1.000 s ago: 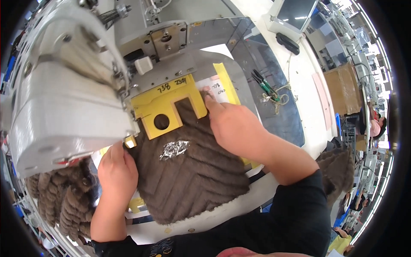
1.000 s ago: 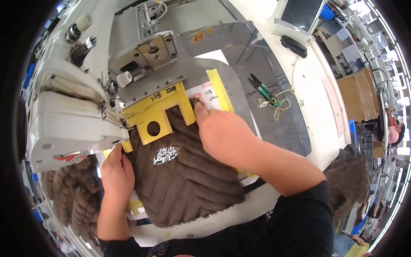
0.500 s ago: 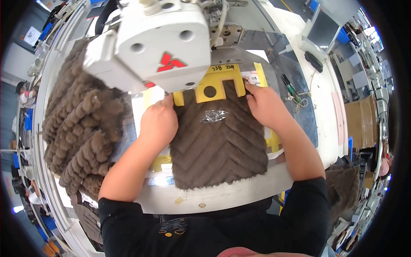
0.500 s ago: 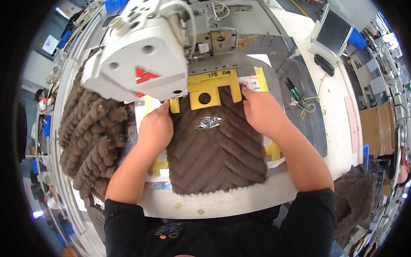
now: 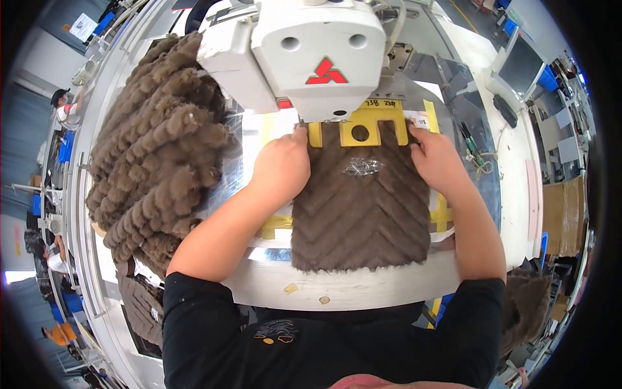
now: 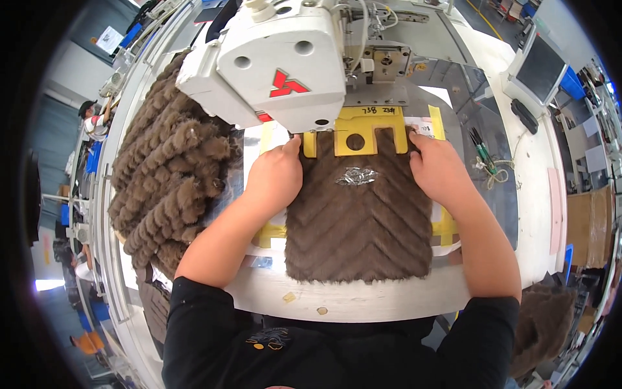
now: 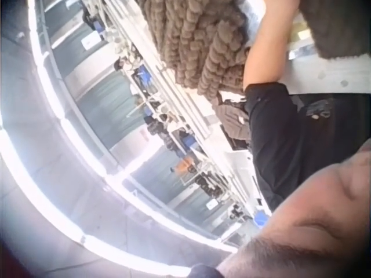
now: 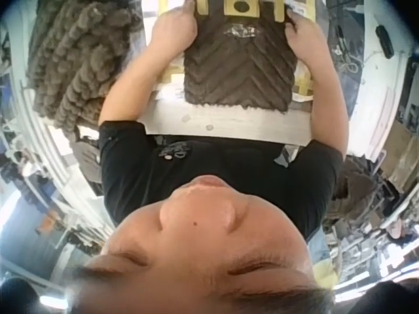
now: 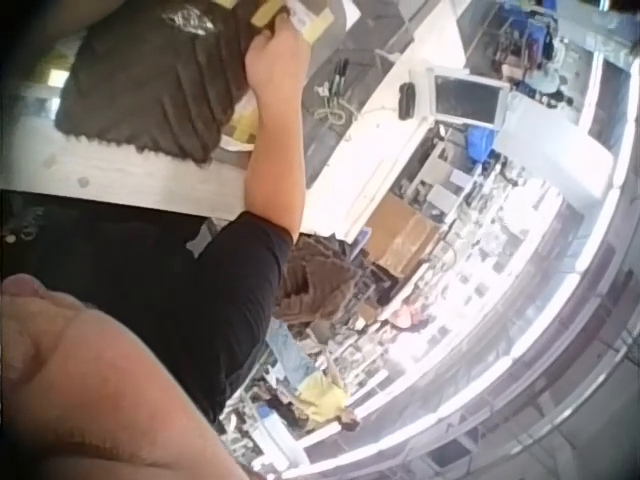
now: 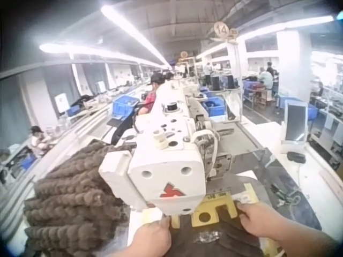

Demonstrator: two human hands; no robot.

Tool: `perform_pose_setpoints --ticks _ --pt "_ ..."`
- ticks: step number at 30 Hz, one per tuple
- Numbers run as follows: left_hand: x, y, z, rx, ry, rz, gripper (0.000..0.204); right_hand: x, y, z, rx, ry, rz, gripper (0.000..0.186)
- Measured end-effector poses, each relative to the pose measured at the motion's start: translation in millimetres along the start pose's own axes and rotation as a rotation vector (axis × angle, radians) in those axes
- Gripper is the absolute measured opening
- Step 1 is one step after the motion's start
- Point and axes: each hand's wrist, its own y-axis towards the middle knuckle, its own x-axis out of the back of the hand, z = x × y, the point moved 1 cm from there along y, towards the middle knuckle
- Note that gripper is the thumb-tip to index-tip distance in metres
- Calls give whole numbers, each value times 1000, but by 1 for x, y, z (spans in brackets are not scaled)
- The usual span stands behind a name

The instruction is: Sewing strips of fur onto a fabric base using an industrial sewing machine.

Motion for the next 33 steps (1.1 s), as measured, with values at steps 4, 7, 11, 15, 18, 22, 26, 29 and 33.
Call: perform_pose_setpoints --ticks 4,7,11,15,18,22,26,29,33 --pt "-2 3 -1 6 -42 -15 30 0 0 6 -4 -58 7 35" --pt "-2 2 -5 5 -27 25 25 -3 -5 4 -39 -106 -19 35" --pt "15 -10 -8 47 42 48 29 -12 -8 -2 -45 -191 -9 38" --pt "63 -43 -16 24 140 -42 30 -13 -7 -6 -32 -172 0 39" --pt "96 -68 10 147 243 -174 27 -16 -9 -16 95 -157 -110 38" --pt "127 -110 66 388 461 -184 21 -11 -10 -12 105 -151 -107 39" --pt "141 -156 118 567 540 -82 19 -12 -5 -3 50 -168 -57 39" --pt "139 -161 123 594 518 -14 22 -14 -7 -9 82 -168 -103 39" --pt "174 -151 72 366 349 -297 29 -7 -8 1 13 -131 -52 41"
